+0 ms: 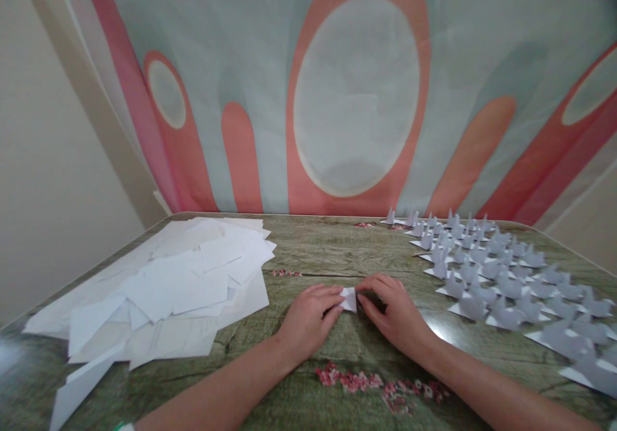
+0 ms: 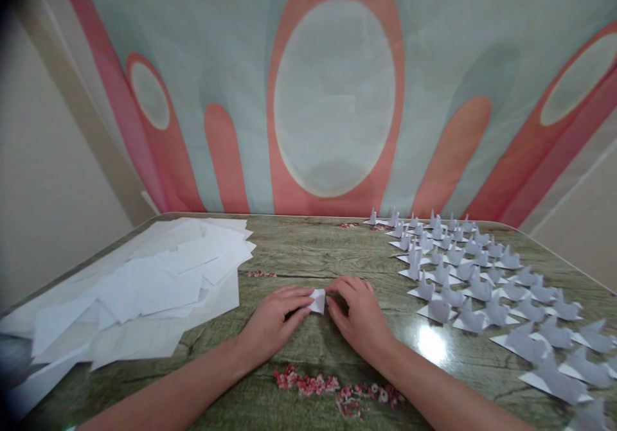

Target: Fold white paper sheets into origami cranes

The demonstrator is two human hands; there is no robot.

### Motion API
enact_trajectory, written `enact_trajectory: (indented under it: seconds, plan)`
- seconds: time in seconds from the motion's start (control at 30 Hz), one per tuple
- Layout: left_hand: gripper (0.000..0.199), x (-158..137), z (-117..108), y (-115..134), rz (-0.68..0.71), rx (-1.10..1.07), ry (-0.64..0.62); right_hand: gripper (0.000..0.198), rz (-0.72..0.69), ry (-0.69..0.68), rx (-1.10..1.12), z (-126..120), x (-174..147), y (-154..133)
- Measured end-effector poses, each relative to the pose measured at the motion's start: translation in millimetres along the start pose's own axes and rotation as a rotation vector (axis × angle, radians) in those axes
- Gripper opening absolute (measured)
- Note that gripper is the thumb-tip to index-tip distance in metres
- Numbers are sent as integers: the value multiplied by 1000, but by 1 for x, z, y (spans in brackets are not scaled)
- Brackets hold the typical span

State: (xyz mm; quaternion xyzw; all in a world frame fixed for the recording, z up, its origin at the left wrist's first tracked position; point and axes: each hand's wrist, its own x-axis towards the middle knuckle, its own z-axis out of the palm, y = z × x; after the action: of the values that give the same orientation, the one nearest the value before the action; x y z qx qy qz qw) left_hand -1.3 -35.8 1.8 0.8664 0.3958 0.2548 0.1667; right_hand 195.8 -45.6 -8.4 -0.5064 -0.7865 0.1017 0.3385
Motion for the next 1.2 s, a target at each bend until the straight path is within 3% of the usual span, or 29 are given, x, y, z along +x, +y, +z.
enact_trajectory:
  seconds: [0.2, 1.2]
  plan:
    - [23, 1, 1, -1, -6, -46, 17, 17, 142, 11, -9, 5, 4, 15]
    - [24, 1, 1, -1, -65, -106, -10, 21, 149, 0, -125, 10, 2, 15]
